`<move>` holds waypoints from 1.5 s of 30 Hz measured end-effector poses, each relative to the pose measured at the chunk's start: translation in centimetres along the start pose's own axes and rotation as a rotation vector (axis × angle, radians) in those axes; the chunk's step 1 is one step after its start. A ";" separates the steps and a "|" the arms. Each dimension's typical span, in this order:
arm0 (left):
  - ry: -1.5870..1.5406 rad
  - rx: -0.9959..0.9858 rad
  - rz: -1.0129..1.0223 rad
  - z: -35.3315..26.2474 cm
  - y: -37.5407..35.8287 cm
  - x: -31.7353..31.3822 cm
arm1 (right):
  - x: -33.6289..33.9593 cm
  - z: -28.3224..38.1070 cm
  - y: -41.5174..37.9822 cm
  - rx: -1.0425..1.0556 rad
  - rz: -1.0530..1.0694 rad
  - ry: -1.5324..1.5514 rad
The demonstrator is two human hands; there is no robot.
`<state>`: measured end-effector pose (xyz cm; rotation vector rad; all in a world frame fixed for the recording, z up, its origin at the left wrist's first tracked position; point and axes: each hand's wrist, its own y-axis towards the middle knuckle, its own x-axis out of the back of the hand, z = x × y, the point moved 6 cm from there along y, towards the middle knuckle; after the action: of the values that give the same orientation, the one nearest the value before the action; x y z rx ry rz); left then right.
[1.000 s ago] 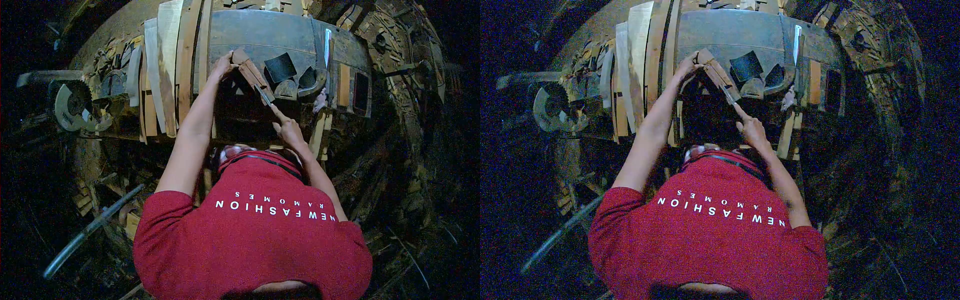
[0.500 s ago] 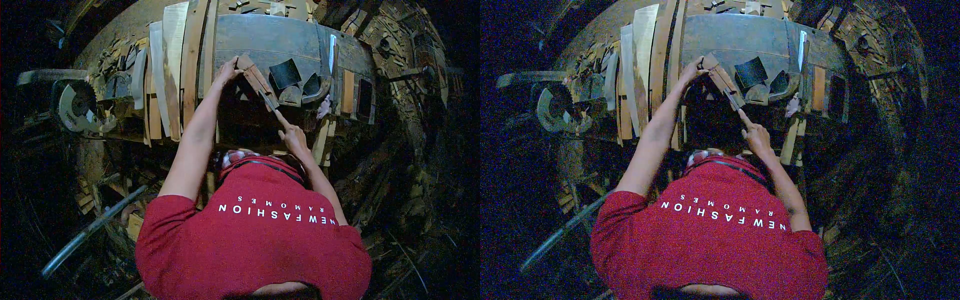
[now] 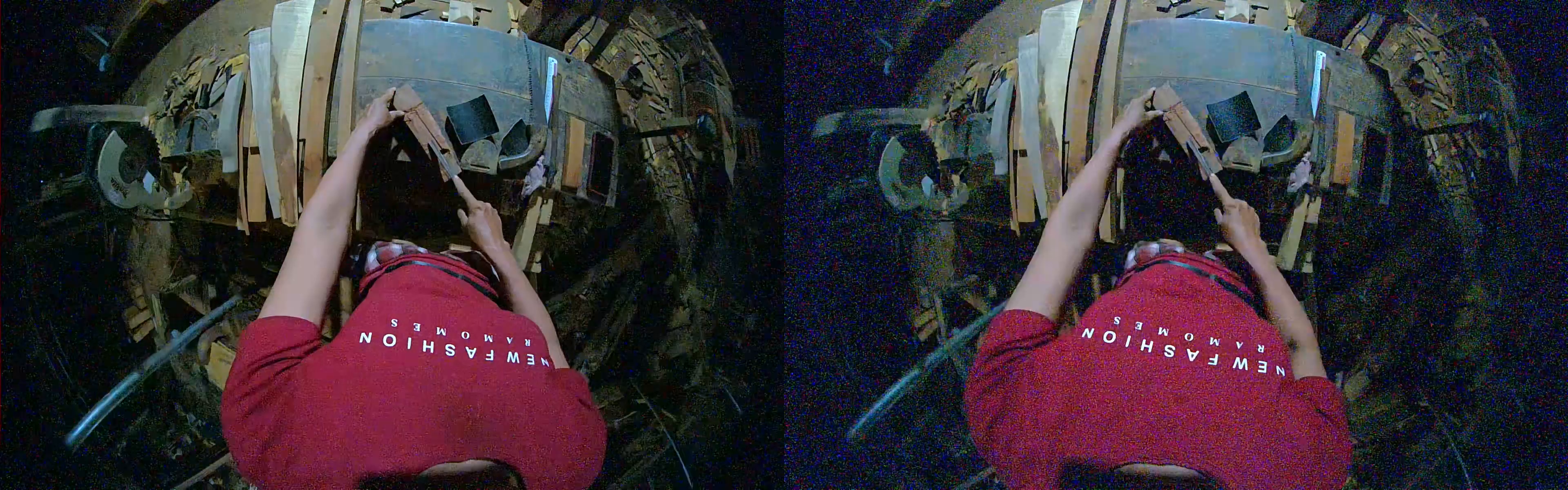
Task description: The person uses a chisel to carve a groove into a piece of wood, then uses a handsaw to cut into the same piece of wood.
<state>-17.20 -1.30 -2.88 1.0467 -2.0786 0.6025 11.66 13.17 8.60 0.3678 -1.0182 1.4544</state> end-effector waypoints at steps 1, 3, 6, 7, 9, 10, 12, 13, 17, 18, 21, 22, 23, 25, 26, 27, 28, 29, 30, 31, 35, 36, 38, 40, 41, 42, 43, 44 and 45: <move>-0.003 -0.071 -0.071 0.3 0.3 0.0 | 0.1 0.5 0.7 0.001 0.015 -0.005; 0.018 -0.078 -0.041 1.3 0.7 -0.7 | -0.3 0.8 2.8 0.003 0.021 -0.008; -0.006 0.047 0.042 -0.6 0.3 0.7 | -0.4 2.1 5.6 0.081 -0.084 -0.040; -0.053 0.176 0.106 -0.4 0.1 0.8 | -0.2 2.2 5.6 0.084 -0.093 -0.037; -0.520 0.276 0.087 0.8 0.0 -0.2 | 0.1 1.5 4.3 0.091 -0.070 0.009; -0.239 0.099 0.031 2.2 0.9 -1.1 | 0.3 1.2 3.3 0.092 -0.067 0.008; 0.043 -0.078 -0.027 2.1 1.2 -1.4 | 0.2 0.4 1.6 0.041 0.035 -0.030; 0.029 0.029 0.033 2.1 0.9 -1.4 | 0.0 0.1 1.7 0.048 0.027 -0.033; -0.252 0.193 0.006 6.5 2.4 -4.4 | -1.2 1.2 3.8 0.047 0.010 -0.012; 0.105 0.109 0.022 0.6 0.5 -0.4 | -1.4 1.7 5.0 0.072 -0.034 -0.014; 0.019 0.024 -0.023 1.4 1.0 -0.8 | -1.5 1.5 5.2 0.088 -0.067 0.009; 0.018 0.023 -0.023 2.5 1.4 -1.8 | -1.0 1.3 4.6 0.084 -0.049 0.029; -0.147 0.078 -0.003 4.5 1.8 -3.0 | -0.8 1.2 4.0 0.082 -0.033 0.050; -0.309 0.126 0.009 4.3 2.1 -2.4 | -0.9 0.1 2.5 0.064 -0.029 0.046; -0.180 0.083 0.002 1.6 1.1 -0.4 | -0.8 -0.1 2.0 0.055 -0.012 0.034; -0.053 0.045 0.000 -0.4 0.2 0.9 | -0.8 -0.2 1.7 0.041 0.012 0.023; -0.053 0.045 0.004 -0.6 0.5 1.0 | -0.6 0.3 2.1 0.049 0.023 0.031; 0.008 0.056 0.035 -0.8 0.5 0.9 | -0.9 0.7 3.0 0.044 0.027 0.034; 0.069 0.067 0.065 -0.7 0.5 0.8 | -1.1 1.2 4.2 0.071 -0.016 0.023; 0.131 0.079 0.090 -0.8 0.5 0.9 | -1.3 1.3 5.5 0.103 -0.059 0.010; -1.148 0.712 0.081 2.9 0.6 -1.8 | -1.0 1.2 5.3 0.084 -0.059 0.025; -1.149 0.711 0.081 1.8 0.2 -1.5 | -0.4 1.1 4.3 0.083 -0.059 0.024; -0.931 0.486 0.020 -1.6 -0.8 1.0 | -0.3 0.5 2.2 0.017 0.020 0.065; -0.596 0.306 0.036 -0.2 -0.1 0.9 | -0.4 0.1 1.7 0.006 0.025 0.059; -0.260 0.120 0.054 -0.1 0.3 0.6 | -0.5 -0.1 1.4 -0.008 0.026 0.054; -0.259 0.115 0.055 0.0 0.4 0.5 | -0.7 -0.1 1.8 -0.009 0.021 0.054; -0.241 0.103 0.056 0.0 0.6 0.5 | -1.0 0.2 2.8 0.005 0.004 0.050; -0.221 0.091 0.052 0.0 0.6 0.6 | -1.1 0.6 3.9 0.025 -0.014 0.045; -0.201 0.085 0.048 0.0 0.7 0.6 | -1.3 1.0 4.8 0.032 -0.016 0.044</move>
<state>-18.02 -1.19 -2.45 1.1485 -2.2746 0.6371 7.17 12.30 6.46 0.3648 -0.9558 1.4592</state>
